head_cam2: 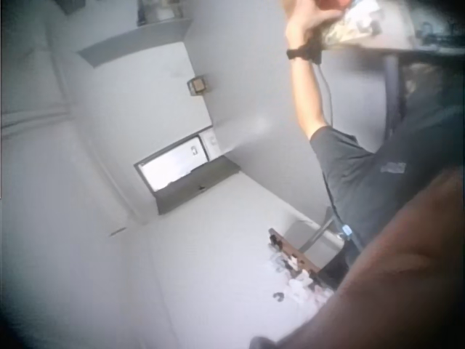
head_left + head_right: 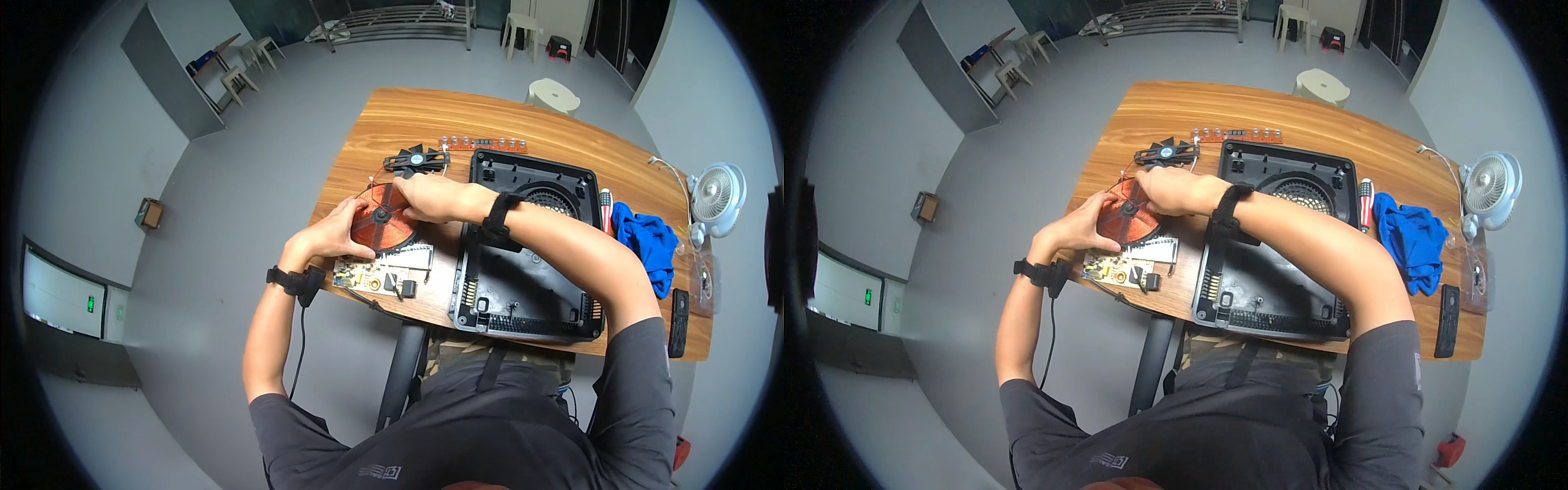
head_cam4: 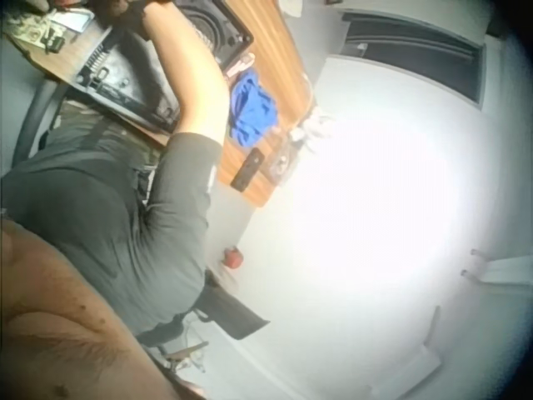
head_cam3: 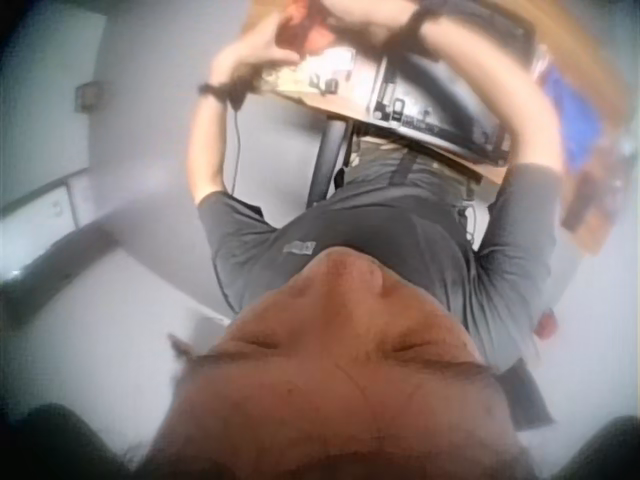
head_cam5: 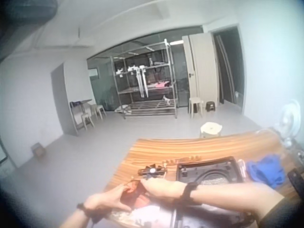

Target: The person assembles a disassembled electronic device on a wooden table. They place a copper-colored circular component into the chassis, then use a screwdriver to fasten screws around the component and on the circuit board.

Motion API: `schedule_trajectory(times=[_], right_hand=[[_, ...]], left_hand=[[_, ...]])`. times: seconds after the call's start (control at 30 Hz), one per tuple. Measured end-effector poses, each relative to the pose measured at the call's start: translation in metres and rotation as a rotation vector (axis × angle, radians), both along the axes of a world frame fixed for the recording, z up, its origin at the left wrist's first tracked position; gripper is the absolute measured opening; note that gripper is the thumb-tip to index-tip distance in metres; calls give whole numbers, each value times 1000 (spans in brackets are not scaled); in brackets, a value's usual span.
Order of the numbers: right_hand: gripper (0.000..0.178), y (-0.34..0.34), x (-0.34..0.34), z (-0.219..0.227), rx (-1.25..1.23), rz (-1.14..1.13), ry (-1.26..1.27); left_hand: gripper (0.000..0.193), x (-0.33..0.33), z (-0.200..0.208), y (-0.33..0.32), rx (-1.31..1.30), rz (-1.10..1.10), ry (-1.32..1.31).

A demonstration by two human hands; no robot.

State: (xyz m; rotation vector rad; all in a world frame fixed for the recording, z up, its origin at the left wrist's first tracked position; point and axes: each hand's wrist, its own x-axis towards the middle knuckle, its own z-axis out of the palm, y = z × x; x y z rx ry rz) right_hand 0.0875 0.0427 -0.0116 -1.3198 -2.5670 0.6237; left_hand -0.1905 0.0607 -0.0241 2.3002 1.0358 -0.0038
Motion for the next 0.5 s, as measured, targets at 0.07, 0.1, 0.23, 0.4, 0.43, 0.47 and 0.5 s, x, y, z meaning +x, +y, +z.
schedule_trajectory(times=[0.07,0.1,0.23,0.4,0.43,0.47,0.5], right_hand=[[23,0,-10,1,-52,64,37],[23,-1,-13,2,-98,108,-2],[20,-8,-16,-7,-82,78,3],[36,1,-10,-12,75,-103,-258],[37,0,-10,-12,76,-141,-281],[38,0,-11,-13,77,-178,-304],[39,-2,-10,-12,77,-222,-327]], left_hand=[[122,-5,-2,0,-11,9,1],[121,-4,-2,-1,-3,8,4],[118,-1,3,-6,0,18,-23],[113,-6,-2,-8,33,5,-39],[112,-6,-3,-8,35,7,-39],[112,-7,-3,-9,37,10,-39],[111,-6,-3,-8,42,8,-57]])
